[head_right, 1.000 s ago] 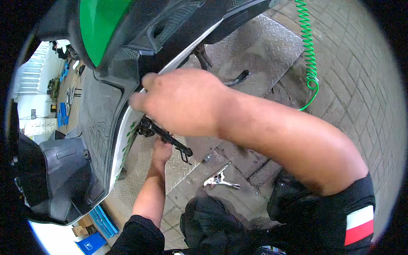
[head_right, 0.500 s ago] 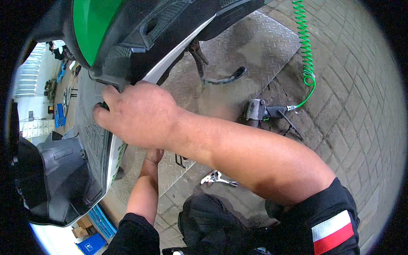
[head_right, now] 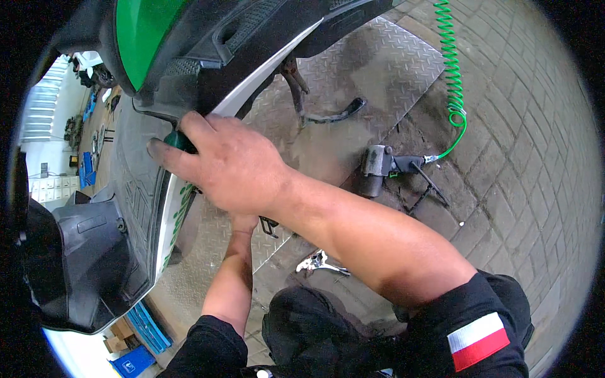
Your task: The person works on the side stand and undercarriage of a green and black electric scooter using a screwdriver and a pneumatic impact wrench. The person unscrews fasteners by hand with a screwdriver, removes a small component, and then uses a pneumatic tool to tighten a bolt on the side stand assembly.
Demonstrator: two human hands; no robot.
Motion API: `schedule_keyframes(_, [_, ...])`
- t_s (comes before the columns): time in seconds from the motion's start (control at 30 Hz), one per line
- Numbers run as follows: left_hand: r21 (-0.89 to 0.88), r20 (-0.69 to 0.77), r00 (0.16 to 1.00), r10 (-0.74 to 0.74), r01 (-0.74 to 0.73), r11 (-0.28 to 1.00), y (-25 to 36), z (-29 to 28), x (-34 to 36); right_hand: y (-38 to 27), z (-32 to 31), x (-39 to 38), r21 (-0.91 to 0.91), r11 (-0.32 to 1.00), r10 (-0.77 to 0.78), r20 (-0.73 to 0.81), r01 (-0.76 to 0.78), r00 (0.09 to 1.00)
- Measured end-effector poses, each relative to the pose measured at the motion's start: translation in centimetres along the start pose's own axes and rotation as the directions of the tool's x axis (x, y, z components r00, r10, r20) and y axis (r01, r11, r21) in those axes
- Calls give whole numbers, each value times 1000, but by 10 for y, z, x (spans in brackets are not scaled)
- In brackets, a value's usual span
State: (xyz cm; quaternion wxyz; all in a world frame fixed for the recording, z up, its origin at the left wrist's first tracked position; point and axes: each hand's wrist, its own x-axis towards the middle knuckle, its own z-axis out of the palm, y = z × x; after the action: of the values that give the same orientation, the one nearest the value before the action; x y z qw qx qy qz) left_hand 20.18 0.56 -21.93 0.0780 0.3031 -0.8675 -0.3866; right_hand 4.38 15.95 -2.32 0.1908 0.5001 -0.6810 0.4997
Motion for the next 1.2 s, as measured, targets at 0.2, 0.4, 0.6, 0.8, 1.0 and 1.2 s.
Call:
schedule_keyframes(0.2, [-216,-142,987,74,-104,971,-20,9,6,-17,13,3,56,989,145,-86,-140,986])
schedule_keyframes(0.4, [-311,-194,977,93,-151,938,-25,14,6,-20,6,8,72,976,208,-53,-204,977])
schedule_keyframes(0.6, [-422,-180,982,58,-131,897,2,12,1,-11,-14,15,-112,977,185,24,-181,983])
schedule_keyframes(0.8, [-407,-47,996,-77,51,912,-19,10,1,-22,-46,36,-373,927,164,292,-46,942])
schedule_keyframes(1.0, [-337,-9,998,-65,58,940,-7,3,1,-17,-45,38,-437,889,50,393,139,918])
schedule_keyframes(1.2, [-285,-14,1000,2,-6,958,-2,-3,4,-38,-40,57,-450,877,126,553,168,824])
